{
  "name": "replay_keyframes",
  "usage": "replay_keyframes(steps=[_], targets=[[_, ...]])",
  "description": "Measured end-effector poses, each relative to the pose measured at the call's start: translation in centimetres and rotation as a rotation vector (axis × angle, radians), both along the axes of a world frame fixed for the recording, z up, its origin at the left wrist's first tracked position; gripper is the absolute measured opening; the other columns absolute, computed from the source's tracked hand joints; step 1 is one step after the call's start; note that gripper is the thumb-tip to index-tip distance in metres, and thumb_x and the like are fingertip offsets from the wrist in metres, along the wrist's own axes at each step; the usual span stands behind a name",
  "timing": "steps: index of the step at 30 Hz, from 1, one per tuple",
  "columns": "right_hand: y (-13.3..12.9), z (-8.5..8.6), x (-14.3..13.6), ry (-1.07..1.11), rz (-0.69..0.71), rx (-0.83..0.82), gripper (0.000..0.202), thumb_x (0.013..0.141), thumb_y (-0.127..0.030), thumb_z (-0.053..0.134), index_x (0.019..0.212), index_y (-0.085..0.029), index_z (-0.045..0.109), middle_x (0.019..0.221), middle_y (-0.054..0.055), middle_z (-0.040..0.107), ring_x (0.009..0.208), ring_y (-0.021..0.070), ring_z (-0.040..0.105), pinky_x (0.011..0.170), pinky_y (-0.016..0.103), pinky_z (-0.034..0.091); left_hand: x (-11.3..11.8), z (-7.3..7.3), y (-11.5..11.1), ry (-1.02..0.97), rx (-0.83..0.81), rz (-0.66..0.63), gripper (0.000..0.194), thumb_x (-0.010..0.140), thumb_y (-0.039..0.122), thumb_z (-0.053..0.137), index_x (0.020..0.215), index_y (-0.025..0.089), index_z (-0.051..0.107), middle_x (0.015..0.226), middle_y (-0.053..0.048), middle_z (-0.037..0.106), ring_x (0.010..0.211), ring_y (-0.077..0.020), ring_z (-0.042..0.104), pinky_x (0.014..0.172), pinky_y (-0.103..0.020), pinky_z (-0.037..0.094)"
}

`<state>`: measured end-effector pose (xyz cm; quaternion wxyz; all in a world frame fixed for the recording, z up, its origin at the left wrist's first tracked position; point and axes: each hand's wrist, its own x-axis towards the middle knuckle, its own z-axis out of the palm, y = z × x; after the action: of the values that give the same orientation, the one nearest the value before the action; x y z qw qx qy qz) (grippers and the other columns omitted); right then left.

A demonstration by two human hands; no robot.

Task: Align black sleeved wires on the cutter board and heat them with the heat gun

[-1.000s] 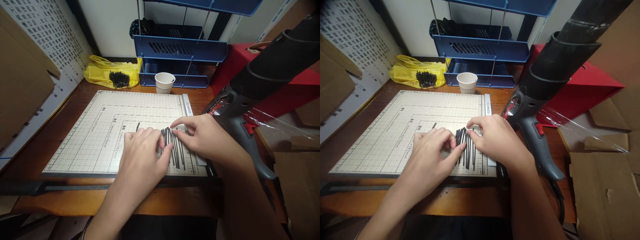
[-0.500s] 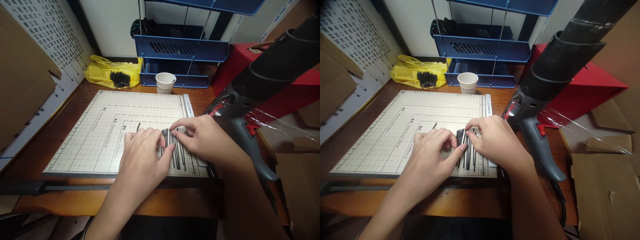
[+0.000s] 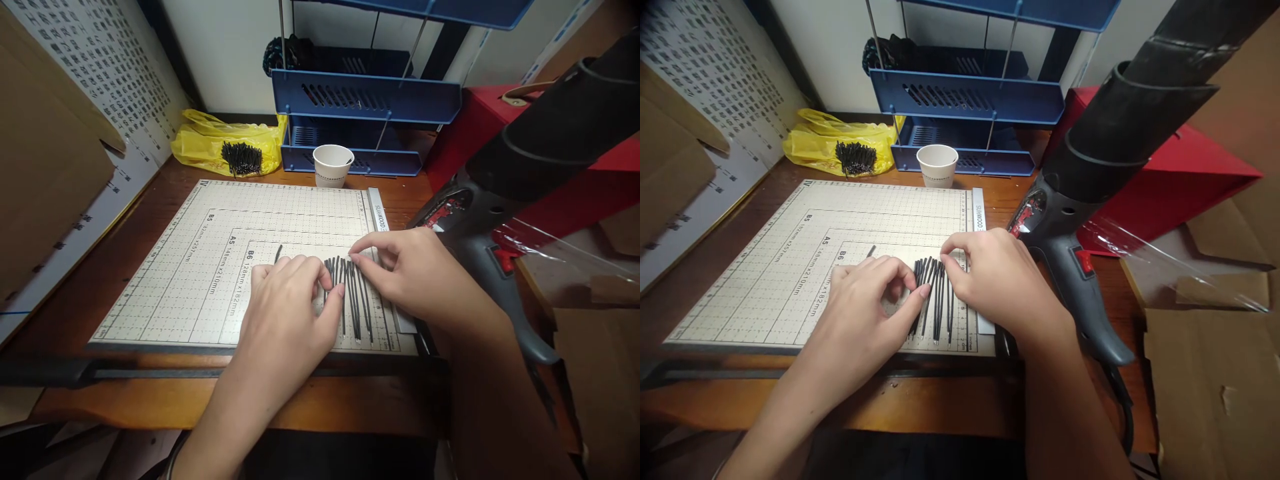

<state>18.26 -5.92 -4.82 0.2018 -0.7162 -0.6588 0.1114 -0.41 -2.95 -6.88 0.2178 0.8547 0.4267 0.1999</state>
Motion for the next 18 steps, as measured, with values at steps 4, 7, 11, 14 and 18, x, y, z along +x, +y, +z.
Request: replay_keyframes(steps=[4, 7, 11, 14, 18], targets=[[-0.16, 0.05, 0.33, 0.002, -0.014, -0.016, 0.018, 0.086, -0.034, 0.06, 0.088, -0.029, 0.077, 0.051, -0.004, 0.042, 0.053, 0.0103, 0.037, 0.058, 0.028, 0.028, 0.06, -0.02, 0.04, 0.004, 0.004, -0.002, 0.023, 0.094, 0.036, 0.059, 0.078, 0.022, 0.05, 0.078, 0.003, 0.061, 0.076, -0.0186, 0.053, 0.078, -0.038, 0.028], [-0.17, 0.07, 0.41, 0.005, -0.022, -0.026, 0.017, 0.086, -0.034, 0.06, 0.088, -0.029, 0.077, 0.053, -0.004, 0.045, 0.054, 0.0106, 0.039, 0.058, 0.027, 0.028, 0.08, -0.07, 0.07, 0.027, 0.024, -0.01, 0.032, 0.091, 0.043, 0.064, 0.074, 0.022, 0.046, 0.075, 0.003, 0.058, 0.075, -0.0197, 0.052, 0.075, -0.037, 0.027], [-0.11, 0.12, 0.39, 0.0, -0.03, -0.031, 0.016, 0.085, -0.031, 0.06, 0.086, -0.029, 0.076, 0.054, -0.004, 0.046, 0.055, 0.0107, 0.04, 0.058, 0.027, 0.028, 0.12, -0.12, 0.08, 0.037, 0.04, -0.015, 0.031, 0.09, 0.04, 0.065, 0.074, 0.022, 0.045, 0.074, 0.003, 0.058, 0.075, -0.0198, 0.051, 0.075, -0.037, 0.026], [-0.07, 0.1, 0.27, 0.014, -0.017, -0.024, 0.016, 0.085, -0.033, 0.061, 0.087, -0.028, 0.076, 0.053, -0.004, 0.044, 0.054, 0.0104, 0.038, 0.059, 0.027, 0.028, 0.19, -0.16, 0.07, 0.038, 0.037, -0.01, 0.03, 0.09, 0.04, 0.064, 0.075, 0.022, 0.046, 0.075, 0.003, 0.058, 0.075, -0.0199, 0.051, 0.075, -0.037, 0.026], [-0.08, 0.0, 0.12, 0.038, 0.019, -0.02, 0.017, 0.086, -0.036, 0.062, 0.09, -0.028, 0.076, 0.05, -0.005, 0.039, 0.052, 0.0096, 0.035, 0.06, 0.028, 0.028, 0.19, -0.18, 0.05, 0.032, 0.038, -0.009, 0.03, 0.09, 0.04, 0.065, 0.074, 0.022, 0.046, 0.075, 0.003, 0.058, 0.075, -0.0199, 0.051, 0.074, -0.036, 0.026]])
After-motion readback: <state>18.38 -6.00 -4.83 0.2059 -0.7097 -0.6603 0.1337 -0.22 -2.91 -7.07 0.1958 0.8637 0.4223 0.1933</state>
